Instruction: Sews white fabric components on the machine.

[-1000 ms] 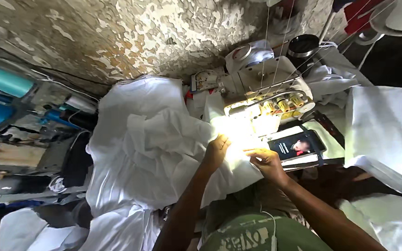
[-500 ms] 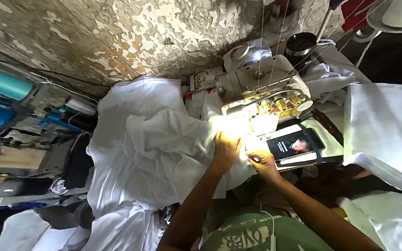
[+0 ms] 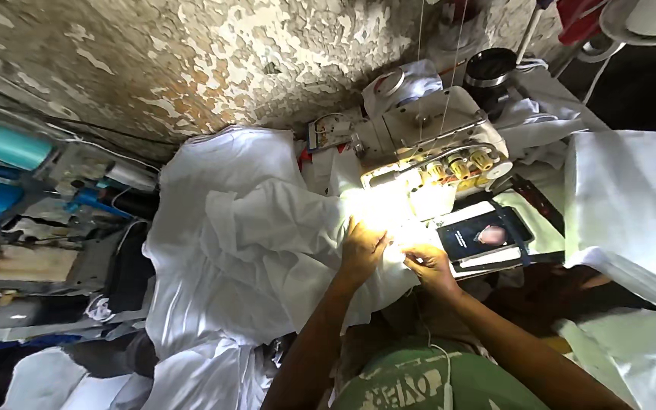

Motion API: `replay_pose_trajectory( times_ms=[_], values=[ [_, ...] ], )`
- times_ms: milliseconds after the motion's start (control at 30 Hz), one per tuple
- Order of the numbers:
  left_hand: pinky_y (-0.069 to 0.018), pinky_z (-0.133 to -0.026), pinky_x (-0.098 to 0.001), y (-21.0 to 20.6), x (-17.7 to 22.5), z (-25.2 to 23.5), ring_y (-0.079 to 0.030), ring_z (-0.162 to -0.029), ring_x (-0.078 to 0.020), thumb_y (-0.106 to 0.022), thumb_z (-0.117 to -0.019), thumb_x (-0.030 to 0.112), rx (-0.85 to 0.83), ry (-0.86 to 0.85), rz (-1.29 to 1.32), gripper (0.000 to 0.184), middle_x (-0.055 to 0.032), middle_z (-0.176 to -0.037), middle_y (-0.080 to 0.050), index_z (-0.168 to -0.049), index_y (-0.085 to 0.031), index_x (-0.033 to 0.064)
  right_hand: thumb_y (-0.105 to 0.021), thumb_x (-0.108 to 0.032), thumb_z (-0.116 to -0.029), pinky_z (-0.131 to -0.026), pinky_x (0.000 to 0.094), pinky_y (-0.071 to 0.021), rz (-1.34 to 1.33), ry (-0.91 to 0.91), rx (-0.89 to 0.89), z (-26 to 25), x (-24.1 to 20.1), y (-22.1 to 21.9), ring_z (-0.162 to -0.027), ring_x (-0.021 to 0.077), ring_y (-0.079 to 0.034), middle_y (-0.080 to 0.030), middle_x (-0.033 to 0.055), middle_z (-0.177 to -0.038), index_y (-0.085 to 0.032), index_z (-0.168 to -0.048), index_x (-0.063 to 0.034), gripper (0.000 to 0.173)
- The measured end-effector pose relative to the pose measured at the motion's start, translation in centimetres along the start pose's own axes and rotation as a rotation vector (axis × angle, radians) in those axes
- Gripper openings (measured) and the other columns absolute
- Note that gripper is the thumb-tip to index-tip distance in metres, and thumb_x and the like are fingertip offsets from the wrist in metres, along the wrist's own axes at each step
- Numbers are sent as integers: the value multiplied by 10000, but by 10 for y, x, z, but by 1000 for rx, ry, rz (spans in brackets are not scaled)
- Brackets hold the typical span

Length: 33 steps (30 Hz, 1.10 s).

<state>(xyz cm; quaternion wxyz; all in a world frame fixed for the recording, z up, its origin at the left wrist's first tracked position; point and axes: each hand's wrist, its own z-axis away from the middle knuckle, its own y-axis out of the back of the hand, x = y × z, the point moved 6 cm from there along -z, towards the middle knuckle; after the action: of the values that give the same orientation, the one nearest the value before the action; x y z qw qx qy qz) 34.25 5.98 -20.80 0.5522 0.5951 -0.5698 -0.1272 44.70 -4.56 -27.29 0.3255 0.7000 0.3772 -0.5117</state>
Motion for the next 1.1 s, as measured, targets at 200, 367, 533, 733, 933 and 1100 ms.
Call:
replay_pose_trajectory(
  times_ms=[200,367,533,733,933,1100],
  values=[
    [-206,-1179,-680,7,-12,-15,-635,-1154,-437,-600,-984,104,-89,59,94,246,-210,-940,-724,-854,-738,-53,-643,15,-890,-725,151,-509,-6,-48,43,-14,-1,-3,-720,-32,-596,-687,54,-783,-738,-919,64,111],
    [-515,-790,-292,54,-4,6,-600,-809,-96,-498,-1064,123,163,295,272,230,-86,-918,-647,-1054,-651,-48,-665,10,-902,-749,263,-530,127,-42,-10,-24,-7,1,-731,66,-621,-693,103,-792,-744,-906,57,92],
    [-526,-897,-161,176,62,61,-632,-1027,80,-475,-1091,244,824,66,137,218,222,-1095,-690,-1116,-691,258,-692,22,-893,-740,297,-542,177,25,-27,-34,-10,4,-741,107,-638,-696,128,-814,-745,-881,53,62],
    [-425,-895,-139,187,140,78,-565,-988,15,-553,-1053,271,561,-379,-158,107,87,-1034,-589,-1106,-599,190,-711,29,-892,-765,418,-540,204,20,-192,-47,-25,7,-767,194,-657,-717,158,-869,-758,-951,49,78],
    [-507,-811,-161,176,142,58,-634,-900,-34,-521,-1079,237,347,-346,-57,134,38,-985,-660,-1079,-626,153,-670,18,-922,-615,182,-535,21,-77,-428,-35,-31,12,-635,-2,-595,-719,40,-902,-736,-1038,0,135],
    [-579,-763,-138,182,111,47,-680,-869,68,-486,-1079,346,310,-60,338,240,181,-968,-711,-1063,-699,236,-696,-7,-924,-605,153,-477,71,-125,-446,-35,-32,13,-639,-36,-546,-729,14,-910,-765,-1067,-35,161]
  ],
)
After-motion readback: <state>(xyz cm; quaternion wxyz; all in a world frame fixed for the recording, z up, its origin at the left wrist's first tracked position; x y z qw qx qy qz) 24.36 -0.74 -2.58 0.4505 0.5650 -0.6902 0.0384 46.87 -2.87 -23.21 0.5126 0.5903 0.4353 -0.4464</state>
